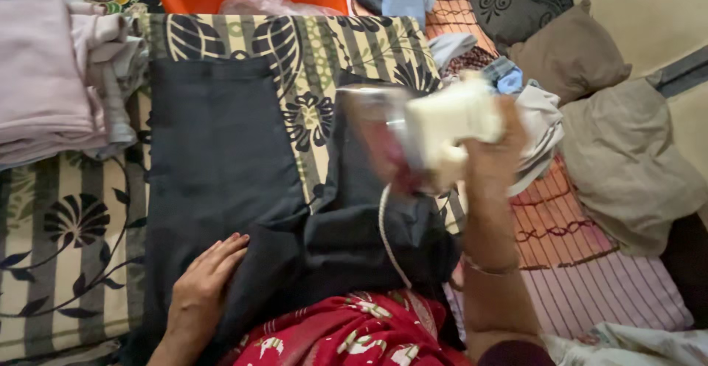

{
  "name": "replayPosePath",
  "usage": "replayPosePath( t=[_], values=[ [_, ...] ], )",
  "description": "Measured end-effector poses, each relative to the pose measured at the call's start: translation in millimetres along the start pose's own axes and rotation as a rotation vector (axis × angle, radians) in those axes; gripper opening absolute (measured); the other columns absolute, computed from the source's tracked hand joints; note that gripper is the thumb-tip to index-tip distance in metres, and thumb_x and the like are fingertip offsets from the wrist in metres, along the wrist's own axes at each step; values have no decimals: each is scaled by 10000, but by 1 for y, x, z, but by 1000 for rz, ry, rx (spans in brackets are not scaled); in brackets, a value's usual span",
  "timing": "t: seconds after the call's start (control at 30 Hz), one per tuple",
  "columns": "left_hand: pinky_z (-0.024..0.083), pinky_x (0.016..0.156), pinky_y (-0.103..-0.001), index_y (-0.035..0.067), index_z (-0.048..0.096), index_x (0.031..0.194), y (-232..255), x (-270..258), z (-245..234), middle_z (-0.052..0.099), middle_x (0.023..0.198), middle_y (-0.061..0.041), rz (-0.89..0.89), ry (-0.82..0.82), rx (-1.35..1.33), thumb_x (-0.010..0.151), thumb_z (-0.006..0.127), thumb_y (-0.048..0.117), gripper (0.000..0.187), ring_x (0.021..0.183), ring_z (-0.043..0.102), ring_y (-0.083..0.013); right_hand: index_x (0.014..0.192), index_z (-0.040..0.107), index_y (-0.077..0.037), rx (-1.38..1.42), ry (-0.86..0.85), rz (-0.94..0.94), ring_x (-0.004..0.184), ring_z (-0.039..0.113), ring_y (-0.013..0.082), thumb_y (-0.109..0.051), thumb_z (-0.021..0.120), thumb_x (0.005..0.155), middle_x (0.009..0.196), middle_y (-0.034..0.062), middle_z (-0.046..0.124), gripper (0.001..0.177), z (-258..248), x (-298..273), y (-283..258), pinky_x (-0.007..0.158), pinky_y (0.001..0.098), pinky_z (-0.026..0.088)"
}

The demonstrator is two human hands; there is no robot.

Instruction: The person irons a pair of black trousers, first spreading them out by hand on a padded surface, then smoothing different sections of the fabric with an iron while keeping the garment flat.

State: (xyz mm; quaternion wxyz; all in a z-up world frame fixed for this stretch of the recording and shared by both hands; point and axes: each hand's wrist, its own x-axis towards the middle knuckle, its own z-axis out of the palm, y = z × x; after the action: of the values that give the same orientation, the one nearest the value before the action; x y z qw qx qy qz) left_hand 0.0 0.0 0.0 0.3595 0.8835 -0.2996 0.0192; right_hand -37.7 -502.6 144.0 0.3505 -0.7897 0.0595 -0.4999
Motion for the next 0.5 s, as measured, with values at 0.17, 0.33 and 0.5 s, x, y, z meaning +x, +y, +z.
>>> replayPosePath(
  t=[0.17,0.33,0.5],
  values=[
    [276,1257,-510,114,619,1365,2,8,-17,660,1437,-95,-16,-132,-353,1005,499,305,425,1416,566,-250,1382,588,-25,422,217,251,1067,680,163,-137,732,1026,1192,54,675,400,-52,-7,11,934,307,582],
    [230,1128,-563,-11,484,1448,48,13,-3,556,1467,-211,181,-133,-8,787,747,460,853,1381,483,-349,1379,560,-63,454,286,414,1108,673,181,-275,665,1032,1217,48,669,420,-83,-39,58,971,341,579],
    [484,1053,-429,78,598,1359,62,39,5,693,1311,-146,55,-100,146,694,727,134,680,1191,648,-338,1360,569,-57,683,282,623,1091,680,218,-381,547,1049,1217,79,678,449,-67,-75,114,955,373,588]
  ],
)
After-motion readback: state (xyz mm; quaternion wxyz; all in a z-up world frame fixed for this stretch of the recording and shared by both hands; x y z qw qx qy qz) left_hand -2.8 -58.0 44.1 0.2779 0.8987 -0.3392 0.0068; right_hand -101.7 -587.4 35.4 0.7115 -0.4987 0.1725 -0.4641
